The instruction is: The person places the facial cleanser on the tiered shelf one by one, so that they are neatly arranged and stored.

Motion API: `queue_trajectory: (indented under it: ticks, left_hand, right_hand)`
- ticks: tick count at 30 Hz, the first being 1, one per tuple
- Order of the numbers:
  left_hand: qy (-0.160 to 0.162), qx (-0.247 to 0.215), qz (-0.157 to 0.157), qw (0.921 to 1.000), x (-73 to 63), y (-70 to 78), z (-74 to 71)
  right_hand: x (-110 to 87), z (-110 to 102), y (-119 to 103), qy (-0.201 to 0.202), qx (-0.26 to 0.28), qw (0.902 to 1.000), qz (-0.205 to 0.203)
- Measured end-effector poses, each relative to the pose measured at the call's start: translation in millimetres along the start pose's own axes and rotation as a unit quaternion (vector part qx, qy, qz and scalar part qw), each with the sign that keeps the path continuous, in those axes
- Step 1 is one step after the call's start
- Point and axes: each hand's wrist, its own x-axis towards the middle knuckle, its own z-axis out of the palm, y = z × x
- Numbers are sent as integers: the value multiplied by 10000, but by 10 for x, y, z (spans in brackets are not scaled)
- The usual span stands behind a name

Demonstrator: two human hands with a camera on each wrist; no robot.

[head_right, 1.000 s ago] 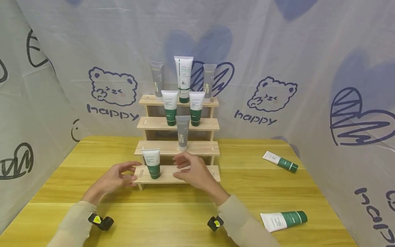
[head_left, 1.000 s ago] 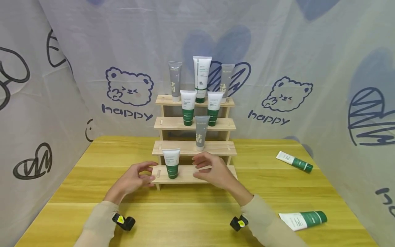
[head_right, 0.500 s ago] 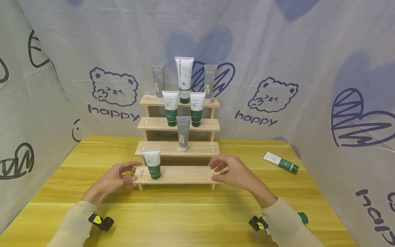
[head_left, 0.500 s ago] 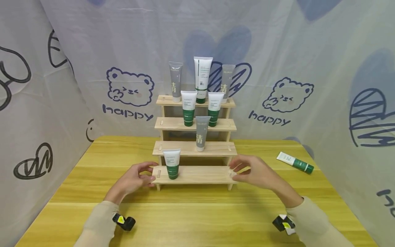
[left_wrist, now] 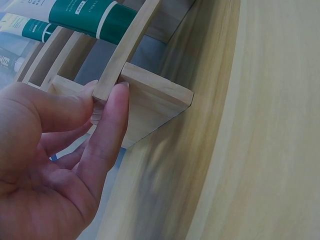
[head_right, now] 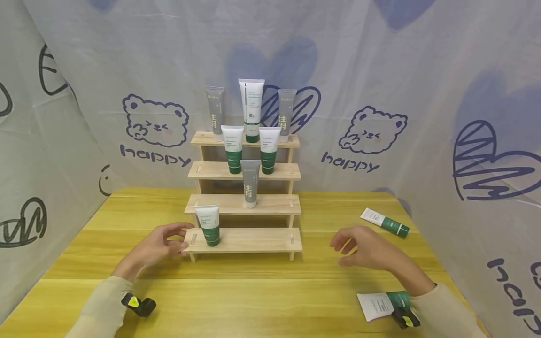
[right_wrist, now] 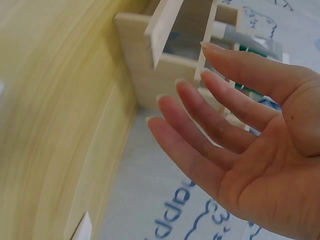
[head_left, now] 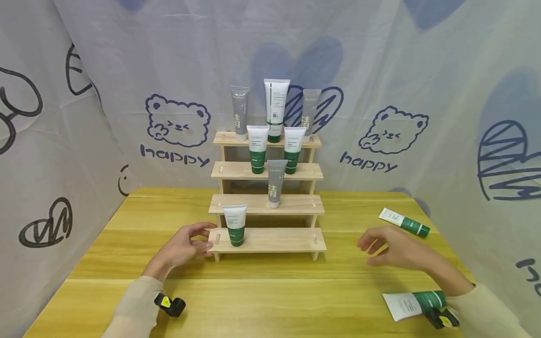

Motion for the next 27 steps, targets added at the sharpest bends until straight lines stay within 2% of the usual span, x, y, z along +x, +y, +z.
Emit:
queue_trajectory:
  ticks: [7,16,27]
  left_hand:
    - [-54,-44,42,10000,-2,0,-4]
    - [-76,-54,51,9999,-10,3,-14]
    - [-106,-116,66,9999,-19,25,-1]
  right_hand:
    - [-202,-127,316,-273,-266,9993,-57]
    - [-416,-231,664,-553,-270,9981,-51]
    - [-509,-196,977,-808,-504,9950,309]
